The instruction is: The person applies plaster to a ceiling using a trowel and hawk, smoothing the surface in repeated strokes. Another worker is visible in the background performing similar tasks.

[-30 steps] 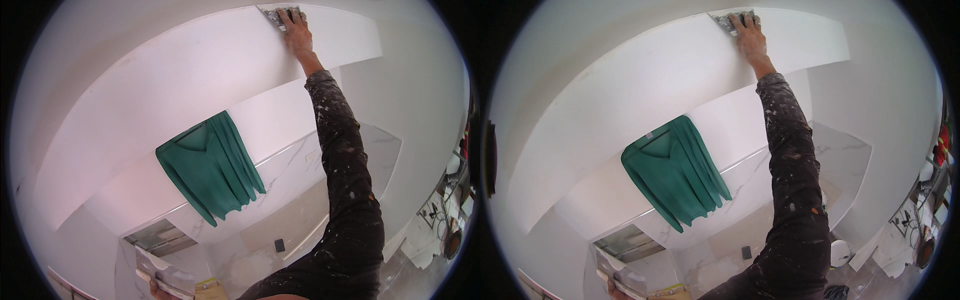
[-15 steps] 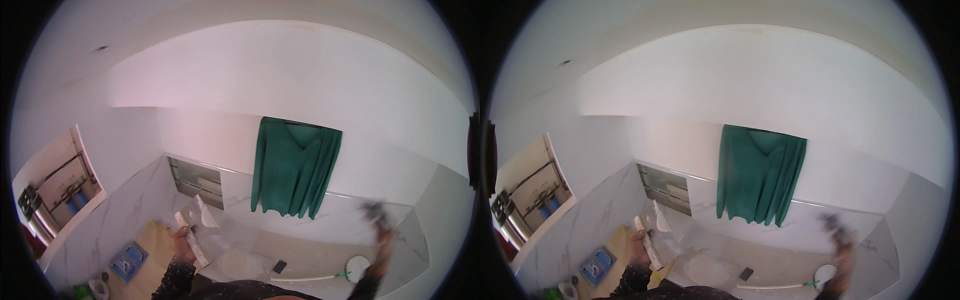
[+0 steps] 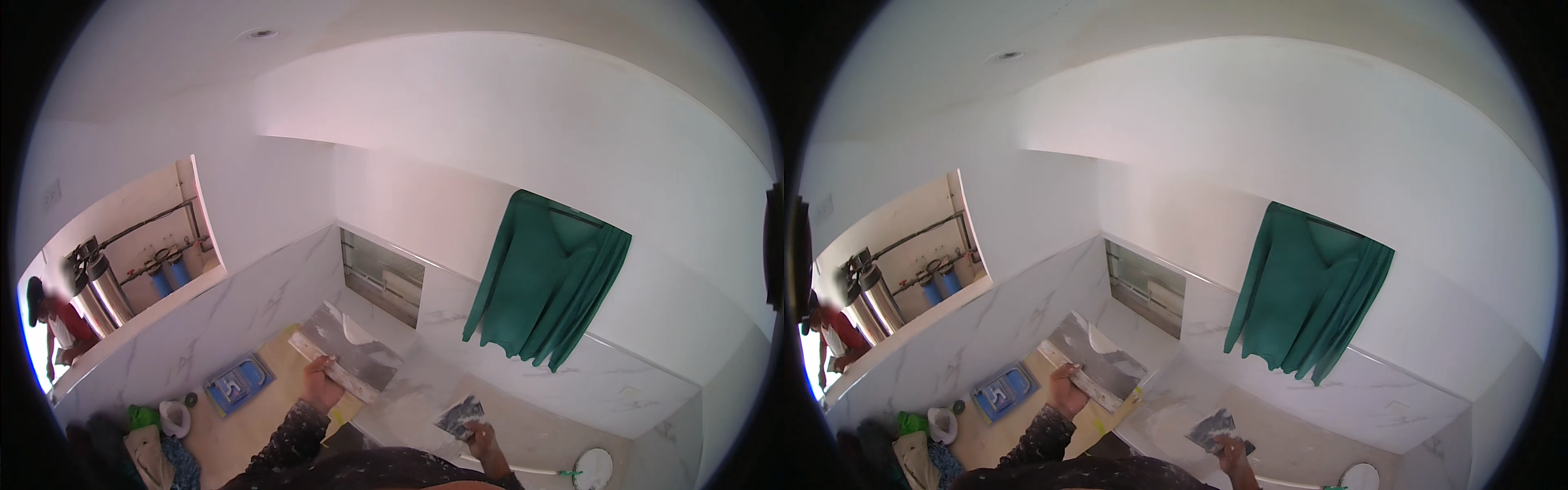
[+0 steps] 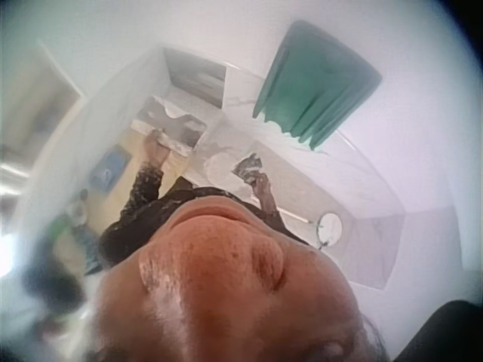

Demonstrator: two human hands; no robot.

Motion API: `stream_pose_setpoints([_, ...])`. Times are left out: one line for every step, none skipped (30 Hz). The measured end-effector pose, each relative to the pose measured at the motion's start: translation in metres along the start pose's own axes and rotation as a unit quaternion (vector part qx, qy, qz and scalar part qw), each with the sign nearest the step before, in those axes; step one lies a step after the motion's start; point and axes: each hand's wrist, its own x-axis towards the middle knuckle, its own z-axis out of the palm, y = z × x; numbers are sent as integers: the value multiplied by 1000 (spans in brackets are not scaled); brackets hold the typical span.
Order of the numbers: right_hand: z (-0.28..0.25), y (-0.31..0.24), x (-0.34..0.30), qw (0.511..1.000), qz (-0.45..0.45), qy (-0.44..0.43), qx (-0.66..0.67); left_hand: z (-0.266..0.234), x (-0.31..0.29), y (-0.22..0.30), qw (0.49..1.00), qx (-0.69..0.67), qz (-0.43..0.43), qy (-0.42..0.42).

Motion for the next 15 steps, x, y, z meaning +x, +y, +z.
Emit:
stream_pose_setpoints([-2, 3, 22, 989, -114, 23, -91, -3, -3, 5, 1000, 20, 19, -10])
stream_pose_setpoints([5, 0, 44, 989, -130, 39, -64, -6, -2, 7, 998, 44, 31, -27])
stream_pose_setpoints([17, -10, 72, 991, -115, 72, -17, -7, -2, 14, 992, 81, 92, -33])
stream_pose_setpoints([28, -22, 101, 991, -38, 92, 87, -10, -3, 19, 980, 117, 154, -39])
stream_pose_setpoints([42, -37, 133, 963, 85, 98, 235, -13, -6, 25, 961, 137, 224, -83])
stream_pose_setpoints([49, -54, 164, 898, 205, 94, 377, -15, 0, 33, 957, 171, 223, -72])
stream_pose_setpoints([52, -81, 186, 879, 236, 78, 407, -20, -2, 46, 949, 181, 231, -112])
stream_pose_setpoints([49, -102, 206, 922, 168, 53, 343, -19, 8, 48, 926, 181, 248, -219])
stream_pose_setpoints([44, -125, 221, 947, 136, 23, 292, -23, 10, 53, 868, 292, 309, -257])
stream_pose_setpoints([42, -151, 240, 965, 79, 1, 251, -22, 14, 57, 756, 456, 411, -228])
stream_pose_setpoints([42, -174, 260, 914, 121, -26, 387, -20, 16, 60, 623, 570, 499, -195])
stream_pose_setpoints([44, -196, 279, 650, 332, -62, 680, -16, 19, 63, 582, 614, 513, -145])
stream_pose_setpoints([45, -214, 289, 630, 323, -80, 702, -8, 27, 59, 638, 569, 504, -126])
stream_pose_setpoints([53, -236, 301, 613, 313, -92, 719, -3, 24, 66, 667, 549, 495, -96])
stream_pose_setpoints([62, -251, 315, 596, 301, -100, 737, 5, 25, 73, 722, 502, 470, -80])
